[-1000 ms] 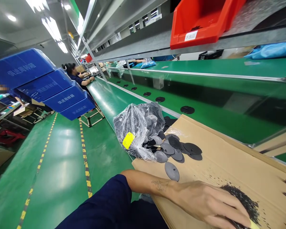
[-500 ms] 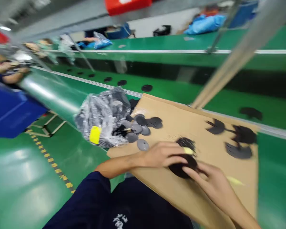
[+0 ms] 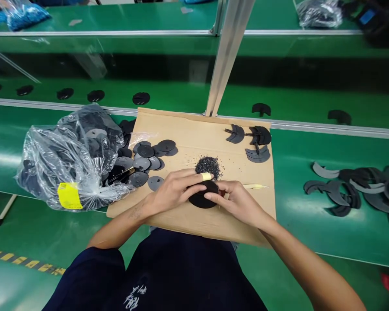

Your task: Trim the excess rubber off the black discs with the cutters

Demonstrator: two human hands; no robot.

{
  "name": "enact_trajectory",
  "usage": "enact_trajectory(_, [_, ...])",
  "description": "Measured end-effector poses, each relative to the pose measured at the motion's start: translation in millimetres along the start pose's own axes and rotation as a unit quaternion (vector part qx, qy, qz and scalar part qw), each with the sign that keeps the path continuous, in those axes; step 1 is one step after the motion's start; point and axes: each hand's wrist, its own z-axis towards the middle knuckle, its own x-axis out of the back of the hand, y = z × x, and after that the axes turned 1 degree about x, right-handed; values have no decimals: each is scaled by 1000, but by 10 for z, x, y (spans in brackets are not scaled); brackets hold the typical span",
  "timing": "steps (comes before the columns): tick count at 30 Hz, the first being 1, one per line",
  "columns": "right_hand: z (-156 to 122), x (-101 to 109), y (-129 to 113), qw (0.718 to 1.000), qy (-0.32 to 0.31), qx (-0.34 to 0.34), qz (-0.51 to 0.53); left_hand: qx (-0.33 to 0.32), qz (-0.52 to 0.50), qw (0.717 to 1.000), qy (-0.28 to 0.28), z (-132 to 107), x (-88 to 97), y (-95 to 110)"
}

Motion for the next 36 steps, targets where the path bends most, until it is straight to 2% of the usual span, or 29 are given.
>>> enact_trajectory(5, [11,-1,13,1000,-19,0,2,-5,6,999,34,-29,-36,12])
enact_trajectory(12, [11,17,-6,999,-27,21,-12,-12,9,999,50,-59,-72,9])
enact_trajectory(19, [8,15,-56,996,-21,78,-23,-29,5,996,80,-100,-119,23])
enact_trajectory(22, [-8,20,-71,991,-8,120,-55,-12,-5,995,101,-109,-124,39])
enact_trajectory(26, [-50,26,-77,971,28,207,-119,17,-76,992,100,-84,-74,82])
enact_trajectory(32, [-115,17,-14,925,70,309,-209,-22,-127,989,65,-21,20,170])
enact_trajectory(36, [-134,22,12,900,90,337,-259,-53,-105,988,97,-33,-3,198])
